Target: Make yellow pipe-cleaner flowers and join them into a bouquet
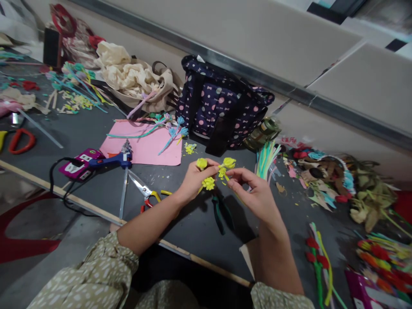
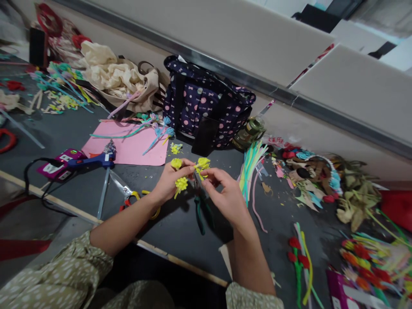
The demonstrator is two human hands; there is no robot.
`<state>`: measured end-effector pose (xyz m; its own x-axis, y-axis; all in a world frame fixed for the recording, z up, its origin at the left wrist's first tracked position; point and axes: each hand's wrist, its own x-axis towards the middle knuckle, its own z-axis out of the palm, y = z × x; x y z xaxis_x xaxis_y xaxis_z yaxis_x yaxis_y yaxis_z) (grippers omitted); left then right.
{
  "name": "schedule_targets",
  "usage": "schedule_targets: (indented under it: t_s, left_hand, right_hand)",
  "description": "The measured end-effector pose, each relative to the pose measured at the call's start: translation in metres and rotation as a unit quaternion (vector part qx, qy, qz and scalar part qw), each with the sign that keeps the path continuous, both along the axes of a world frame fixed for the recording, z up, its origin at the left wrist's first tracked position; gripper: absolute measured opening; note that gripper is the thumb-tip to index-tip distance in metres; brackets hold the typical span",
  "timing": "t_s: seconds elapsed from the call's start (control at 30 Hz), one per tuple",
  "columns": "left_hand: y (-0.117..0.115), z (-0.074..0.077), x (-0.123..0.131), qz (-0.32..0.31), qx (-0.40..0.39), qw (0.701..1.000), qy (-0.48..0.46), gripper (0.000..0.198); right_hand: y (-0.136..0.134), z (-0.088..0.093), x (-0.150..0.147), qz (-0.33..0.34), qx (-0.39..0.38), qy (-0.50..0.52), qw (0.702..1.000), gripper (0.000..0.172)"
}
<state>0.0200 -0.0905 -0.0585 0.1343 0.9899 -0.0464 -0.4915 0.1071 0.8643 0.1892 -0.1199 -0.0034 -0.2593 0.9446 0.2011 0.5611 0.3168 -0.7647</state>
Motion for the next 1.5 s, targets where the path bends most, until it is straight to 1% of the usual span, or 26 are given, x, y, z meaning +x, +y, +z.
schedule_targets:
  t_s: [0.07, 0.17, 0.37, 0.43, 0.53, 0.6, 0.73, 0.8, 0.87, 0.93, 1.0, 1.07, 1.1, 1.17, 1.23, 1.3, 1.4, 1.5]
  left_hand:
    - [0.002, 0.001, -0.001, -0.049, -0.054, 0.996, -0.054, 0.020]
    - [0.005, 0.001, -0.003, -0.082, -0.096, 0.987, -0.095, 0.021]
    - [0.006, 0.000, -0.003, -0.099, -0.082, 0.986, -0.102, 0.022]
    - [0.005, 0.000, -0.002, -0.094, -0.067, 0.988, -0.099, 0.021]
    - [0.006, -0.001, -0.002, -0.070, -0.059, 0.992, -0.087, 0.021]
    - [0.006, -0.002, -0.002, -0.054, -0.060, 0.994, -0.079, 0.020]
    - [0.007, -0.002, -0.003, -0.035, -0.063, 0.995, -0.069, 0.019]
    - [0.007, -0.002, -0.003, -0.021, -0.065, 0.996, -0.063, 0.018]
    - [0.007, -0.002, -0.003, -0.001, -0.062, 0.997, -0.050, 0.017]
    - [0.006, -0.002, -0.002, 0.021, -0.050, 0.998, -0.028, 0.015]
    - [0.004, -0.002, -0.001, 0.038, -0.026, 0.999, 0.014, 0.013]
    - [0.001, -0.001, 0.000, 0.049, 0.025, 0.995, 0.085, 0.011]
    - [-0.001, -0.001, 0.000, 0.050, 0.063, 0.988, 0.129, 0.010]
    - [-0.005, 0.000, 0.001, 0.040, 0.155, 0.963, 0.215, 0.010]
    - [-0.008, 0.001, 0.002, 0.012, 0.241, 0.930, 0.277, 0.010]
    - [-0.011, 0.000, 0.002, -0.024, 0.298, 0.902, 0.310, 0.011]
    - [-0.012, -0.001, 0.002, -0.091, 0.353, 0.870, 0.331, 0.009]
    - [-0.014, 0.000, 0.001, -0.157, 0.396, 0.840, 0.336, 0.010]
  right_hand:
    - [0.000, 0.002, 0.001, -0.005, -0.003, 0.009, 1.000, 0.013]
    - [0.002, 0.003, 0.003, -0.012, -0.003, 0.012, 1.000, 0.013]
    - [0.003, 0.001, 0.004, -0.022, 0.002, 0.017, 1.000, 0.009]
    - [0.002, 0.001, 0.004, -0.017, 0.000, 0.015, 1.000, 0.010]
    - [0.001, 0.004, 0.006, 0.003, 0.007, 0.008, 1.000, 0.013]
    - [0.000, 0.008, 0.008, 0.037, 0.019, 0.002, 0.999, 0.018]
    - [-0.001, 0.013, 0.010, 0.131, 0.065, -0.018, 0.989, 0.022]
    - [-0.002, 0.012, 0.010, 0.132, 0.106, -0.029, 0.985, 0.023]
    - [-0.003, 0.010, 0.008, 0.110, 0.146, -0.043, 0.982, 0.025]
    - [-0.005, 0.007, 0.007, 0.101, 0.181, -0.059, 0.976, 0.029]
    - [-0.007, 0.006, 0.007, 0.112, 0.209, -0.075, 0.969, 0.034]
    - [-0.009, 0.006, 0.007, 0.119, 0.229, -0.081, 0.963, 0.037]
    - [-0.011, 0.007, 0.008, 0.115, 0.233, -0.082, 0.962, 0.037]
    - [-0.013, 0.009, 0.009, 0.091, 0.240, -0.072, 0.964, 0.034]
    - [-0.014, 0.012, 0.011, 0.063, 0.246, -0.055, 0.966, 0.029]
    - [-0.015, 0.016, 0.013, 0.038, 0.244, -0.043, 0.968, 0.023]
    - [-0.013, 0.019, 0.014, 0.003, 0.228, -0.045, 0.973, 0.015]
    - [-0.009, 0.017, 0.014, -0.025, 0.213, -0.037, 0.976, 0.011]
